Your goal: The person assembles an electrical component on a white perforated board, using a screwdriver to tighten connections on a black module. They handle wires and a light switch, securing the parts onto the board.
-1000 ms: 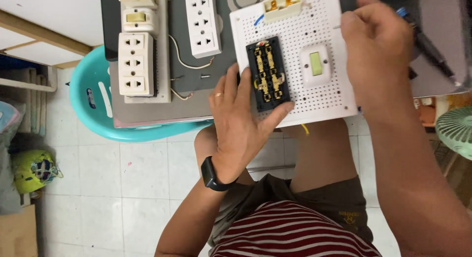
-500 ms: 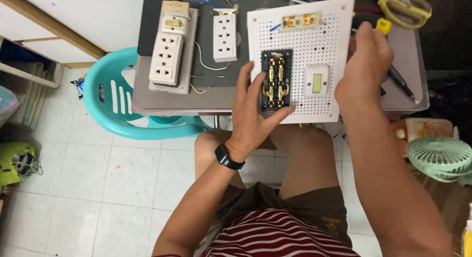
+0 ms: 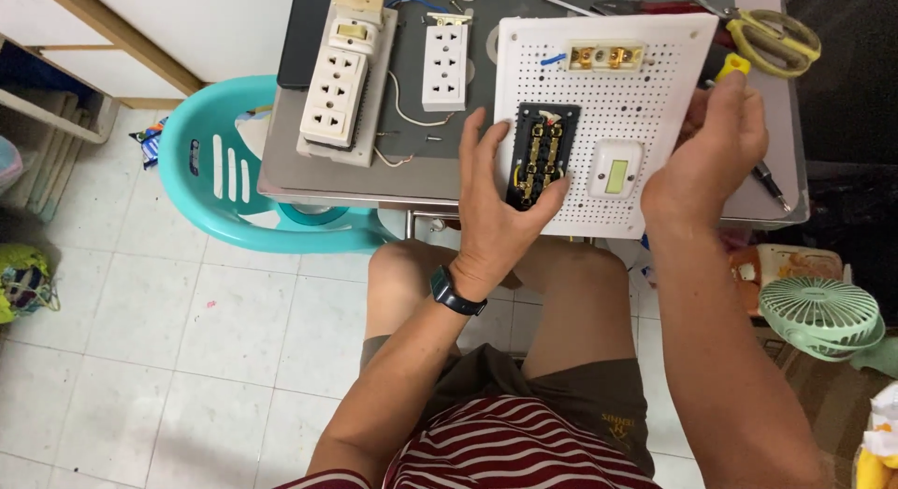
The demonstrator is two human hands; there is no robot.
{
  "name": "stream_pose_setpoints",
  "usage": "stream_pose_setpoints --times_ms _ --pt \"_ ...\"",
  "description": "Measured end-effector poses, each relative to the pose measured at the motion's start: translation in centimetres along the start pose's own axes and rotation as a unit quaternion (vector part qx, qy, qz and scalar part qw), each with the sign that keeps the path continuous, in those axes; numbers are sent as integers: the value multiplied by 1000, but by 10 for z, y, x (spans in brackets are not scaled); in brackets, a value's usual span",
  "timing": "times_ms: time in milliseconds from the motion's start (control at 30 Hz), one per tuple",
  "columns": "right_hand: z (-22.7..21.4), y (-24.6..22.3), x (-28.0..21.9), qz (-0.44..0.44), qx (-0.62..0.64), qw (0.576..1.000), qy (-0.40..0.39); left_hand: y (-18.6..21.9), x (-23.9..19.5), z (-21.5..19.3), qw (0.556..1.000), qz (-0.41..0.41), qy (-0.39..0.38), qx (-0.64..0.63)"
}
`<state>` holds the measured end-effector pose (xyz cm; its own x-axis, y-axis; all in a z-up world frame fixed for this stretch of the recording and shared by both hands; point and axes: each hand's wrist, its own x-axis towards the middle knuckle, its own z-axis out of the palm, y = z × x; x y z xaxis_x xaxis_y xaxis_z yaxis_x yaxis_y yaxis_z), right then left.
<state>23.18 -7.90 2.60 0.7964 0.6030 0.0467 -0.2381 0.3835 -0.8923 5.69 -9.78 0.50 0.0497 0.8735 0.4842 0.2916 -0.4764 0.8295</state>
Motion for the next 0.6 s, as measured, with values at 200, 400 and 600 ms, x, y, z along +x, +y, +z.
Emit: stream_pose_setpoints --times_ms 200,400,600 --pt "-1 -3 -5 -24 -13 1000 -10 3 0 -3 999 -39 -15 -18" --pt "0 -1 -3 0 -14 1000 13 11 2 -1 996 -9 1 91" --pt "1 -6 -3 42 5 999 34 8 -11 1 955 86 35 282"
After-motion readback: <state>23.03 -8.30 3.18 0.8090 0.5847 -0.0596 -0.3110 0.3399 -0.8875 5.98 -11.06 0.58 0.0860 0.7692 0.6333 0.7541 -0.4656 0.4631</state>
